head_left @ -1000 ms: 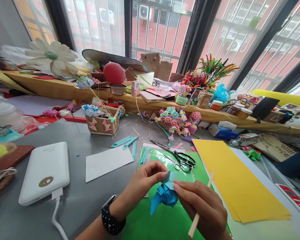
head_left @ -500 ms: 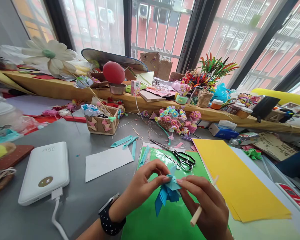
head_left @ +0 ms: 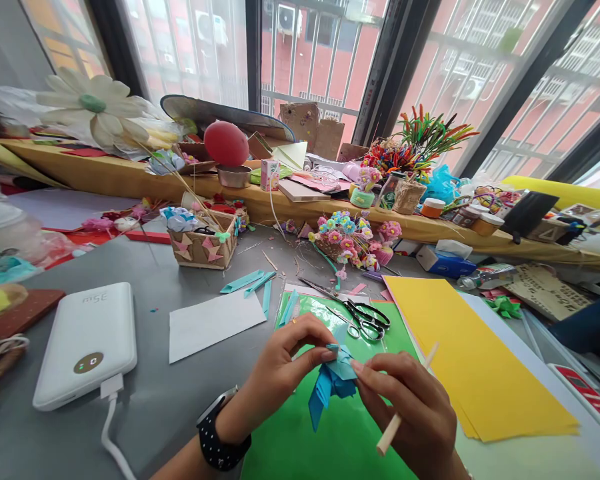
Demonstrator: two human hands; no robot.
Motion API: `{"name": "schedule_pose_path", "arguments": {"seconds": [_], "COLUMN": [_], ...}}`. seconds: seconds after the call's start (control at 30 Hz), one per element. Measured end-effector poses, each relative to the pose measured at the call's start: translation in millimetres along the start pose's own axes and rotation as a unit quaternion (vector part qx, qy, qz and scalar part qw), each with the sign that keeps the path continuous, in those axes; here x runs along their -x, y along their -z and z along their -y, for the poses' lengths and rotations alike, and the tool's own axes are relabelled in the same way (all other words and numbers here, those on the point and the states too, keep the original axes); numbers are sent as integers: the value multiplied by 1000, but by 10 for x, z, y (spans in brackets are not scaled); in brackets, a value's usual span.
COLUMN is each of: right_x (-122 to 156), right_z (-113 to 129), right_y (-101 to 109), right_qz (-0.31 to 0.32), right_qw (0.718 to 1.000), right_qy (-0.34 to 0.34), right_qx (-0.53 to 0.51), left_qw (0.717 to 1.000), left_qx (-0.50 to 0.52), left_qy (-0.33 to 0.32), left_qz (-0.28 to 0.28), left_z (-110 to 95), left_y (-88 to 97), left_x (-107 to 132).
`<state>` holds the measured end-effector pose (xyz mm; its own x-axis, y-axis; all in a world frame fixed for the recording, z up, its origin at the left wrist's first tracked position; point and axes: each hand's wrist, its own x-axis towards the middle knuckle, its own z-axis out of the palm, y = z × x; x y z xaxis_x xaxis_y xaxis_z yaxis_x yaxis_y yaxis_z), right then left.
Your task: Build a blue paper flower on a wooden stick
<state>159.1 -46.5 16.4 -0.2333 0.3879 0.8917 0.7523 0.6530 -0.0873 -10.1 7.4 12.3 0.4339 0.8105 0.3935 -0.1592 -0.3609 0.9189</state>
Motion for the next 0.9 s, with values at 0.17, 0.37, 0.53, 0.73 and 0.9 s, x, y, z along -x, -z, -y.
{"name": "schedule_pose_path", "arguments": {"seconds": [0.17, 0.37, 0.53, 0.73, 0.9], "right_x": [6, -4, -17, -21, -52], "right_z": [-5, -12, -29, -21, -8], "right_y": [-1, 10, 37, 31, 38], "right_qz": [2, 12, 31, 45, 57], "right_qw": [1000, 1000, 999, 999, 998], "right_qy": [3, 3, 9, 11, 25], "right_qx": [-2, -17, -19, -18, -4], "left_qw": [1000, 999, 998, 994, 995], "left_qx": [1, 22, 35, 53, 44], "left_qy": [2, 25, 51, 92, 87], "left_qz": [-9, -7, 12, 0, -2], "left_z": [-21, -29, -17, -30, -42], "left_y": [-8, -21, -8, -30, -33], "left_x": [5, 3, -9, -18, -27]}}
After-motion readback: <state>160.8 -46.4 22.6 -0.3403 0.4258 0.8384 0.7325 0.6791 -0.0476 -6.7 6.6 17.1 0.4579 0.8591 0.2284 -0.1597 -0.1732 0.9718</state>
